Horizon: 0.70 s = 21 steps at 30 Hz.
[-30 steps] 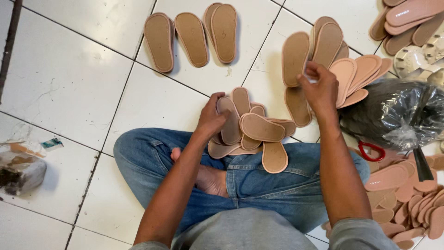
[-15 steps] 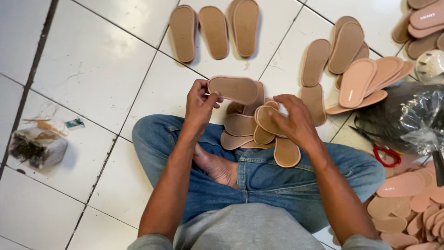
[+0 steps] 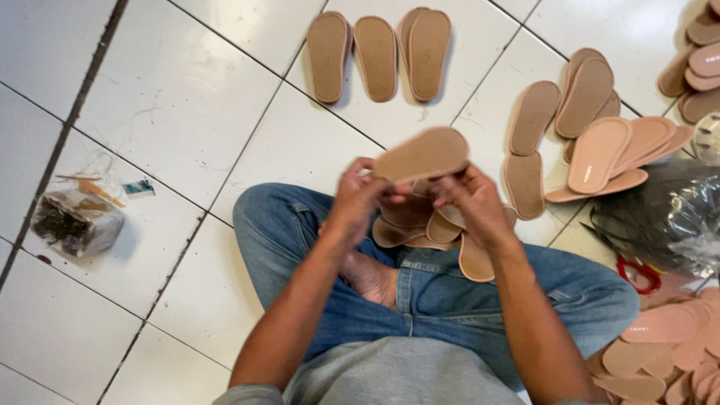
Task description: The person sits on a tiled floor and sorts a large pile of beige shoe insoles. They pick up insoles one by one, inspect them, and arrange them into neat rows and small stacks on the floor.
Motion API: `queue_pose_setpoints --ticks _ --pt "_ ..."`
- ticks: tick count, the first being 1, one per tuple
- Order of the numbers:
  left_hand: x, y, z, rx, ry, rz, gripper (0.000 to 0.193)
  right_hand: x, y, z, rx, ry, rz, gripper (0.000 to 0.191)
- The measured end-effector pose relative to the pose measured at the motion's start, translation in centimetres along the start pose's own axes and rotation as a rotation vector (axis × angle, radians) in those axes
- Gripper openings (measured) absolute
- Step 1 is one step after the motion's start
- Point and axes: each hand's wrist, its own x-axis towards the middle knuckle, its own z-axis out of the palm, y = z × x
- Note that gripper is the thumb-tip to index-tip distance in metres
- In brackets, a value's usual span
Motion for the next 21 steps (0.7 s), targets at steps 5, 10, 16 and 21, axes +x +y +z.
queue_pose_setpoints --ticks 5,10,16,21 --pt "2.0 -5.2 1.8 0.035 -0.059 -0.027 0.025 0.5 2.0 2.2 0.071 0.173 -0.104 0.032" --pt "3.6 -7.5 1.2 0.181 -0.091 -0.057 0.033 5.3 0.1 -1.1 -0.018 0.299 -0.254 0.049" --pt "3.9 -7.4 -0.7 0.304 -0.021 -0.072 0.033 14.7 -3.2 -6.6 -0.299 0.355 -0.284 0.036" --pt "3.0 -5.2 -0.8 0.653 0.079 -0.029 0.033 17.5 -3.3 -6.6 -1.115 0.634 -0.447 0.040"
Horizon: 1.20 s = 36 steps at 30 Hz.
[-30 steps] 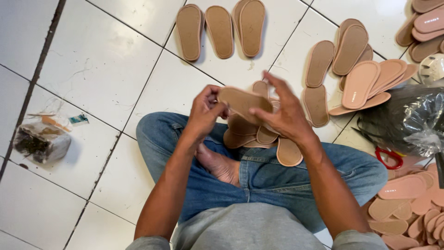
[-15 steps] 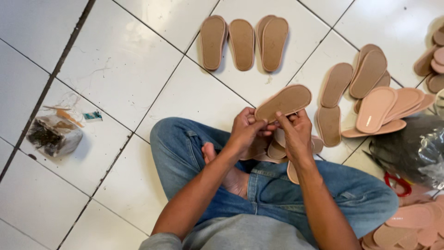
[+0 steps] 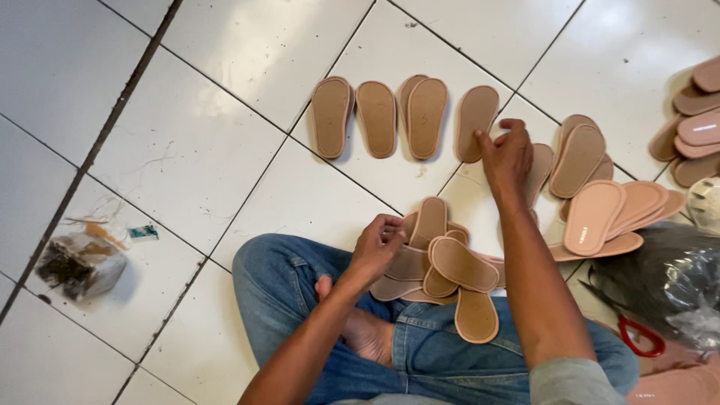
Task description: The person sits on a tiled floor and sorts a large pile of beige shoe insoles. They pick up insoles one by one, inspect them, and arrange them into neat rows and small stacks on the floor.
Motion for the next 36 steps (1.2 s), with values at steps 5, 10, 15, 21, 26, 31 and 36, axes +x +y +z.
queue_pose_setpoints --ticks 5,10,15,21,26,31,36 --pt "0.8 2.7 -2.2 0.368 0.016 0.232 0.037 -4.1 1.0 -3.0 0.327 -0.111 0.141 0.027" --pt "3.1 4.9 -3.7 0.559 0.118 0.439 0.034 -10.4 0.3 -7.1 0.331 -0.286 0.205 0.034" --pt "0.6 5.4 -0.9 0.514 0.004 0.329 0.037 -13.5 -1.8 -8.6 0.179 -0.448 0.010 0.052" --pt "-1.2 4.8 3.1 0.660 -0.070 0.451 0.043 -9.2 0.3 -7.7 -0.037 -0.301 -0.033 0.039" --pt "0.6 2.5 4.2 0.668 0.086 0.449 0.039 -8.3 6.0 -7.9 -0.209 -0.301 -0.346 0.049" --pt "1.8 0.8 3.2 0.646 0.193 0.465 0.040 -8.1 11.6 -11.0 -0.363 -0.326 -0.347 0.050" --pt "1.9 0.6 2.9 0.611 0.140 0.455 0.040 -9.9 9.6 -13.2 -0.460 -0.307 -0.213 0.045"
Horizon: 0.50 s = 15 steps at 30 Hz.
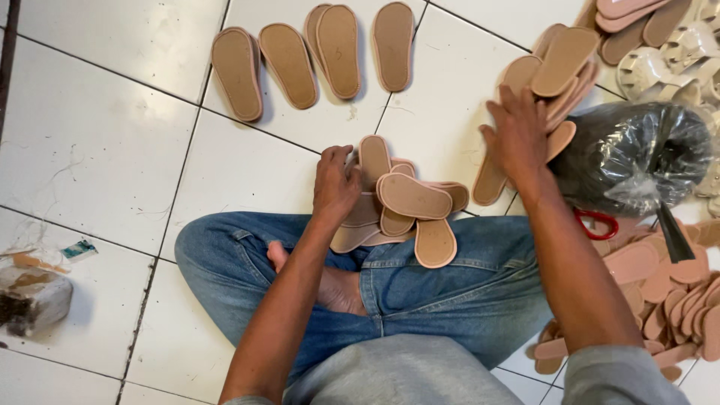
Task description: The person sits on a tiled floor and sorts a large pile of beige shoe insoles. They pick up insoles one by one, inspect them, and arrange them into neat rows and small stacks on the floor.
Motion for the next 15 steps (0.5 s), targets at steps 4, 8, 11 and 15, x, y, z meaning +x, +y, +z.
queue_pose_setpoints --ticks 4,8,11,15 --pt "-0.5 0.1 -0.4 -0.017 -0.002 -0.005 0.040 -4.8 -6.7 -1.7 0.545 -0.221 -0.010 0.054" --pt "-1.1 0.5 -0.7 0.032 -0.005 -0.002 0.040 -8.2 -10.8 -2.5 0.281 -0.319 -0.089 0.067" --pt "-2.0 1.6 -0.7 -0.017 0.067 0.106 0.045 -8.6 -10.8 -2.5 0.315 -0.202 0.021 0.041" --pt "-3.0 3.9 0.2 -0.310 0.014 0.107 0.038 -7.7 -9.8 -2.2 0.978 -0.064 0.168 0.027"
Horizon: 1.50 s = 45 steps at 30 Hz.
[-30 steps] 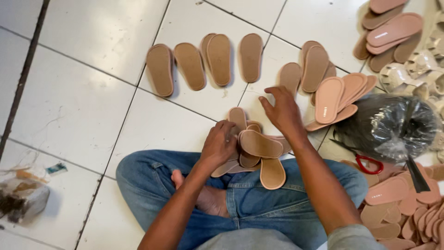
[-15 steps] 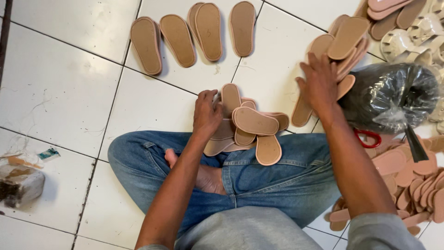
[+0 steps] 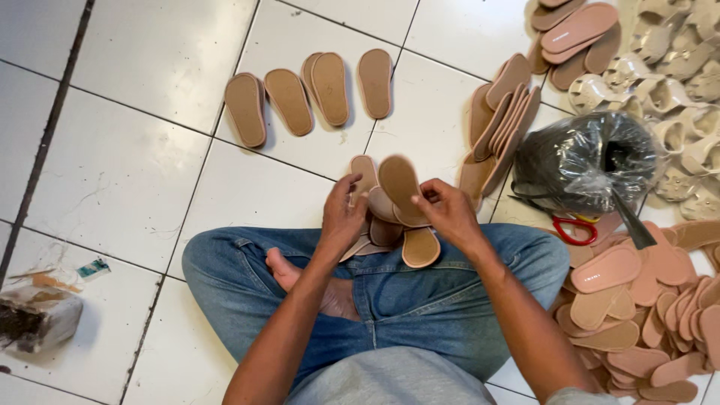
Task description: The person sits on a tiled floor and sorts a large pile of beige shoe insoles. They pick up insoles one by one, inspect them, and arrange them into neat rows and small stacks on the floor.
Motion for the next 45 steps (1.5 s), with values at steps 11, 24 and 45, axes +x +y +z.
queue_pose_setpoints --ticks 11,24,45 --pt "1.5 4.3 0.5 -0.637 -0.278 -0.279 0.035 0.8 -3.3 -1.2 0.738 -0.014 0.161 0.034" --pt "1.3 5.9 -1.6 -0.704 -0.285 -0.374 0.043 1.3 -2.9 -0.2 0.822 -0.050 0.300 0.033" --pt "-4.6 4.6 -12.1 0.370 0.036 0.055 0.034 1.7 -3.8 0.9 0.788 -0.023 0.202 0.028"
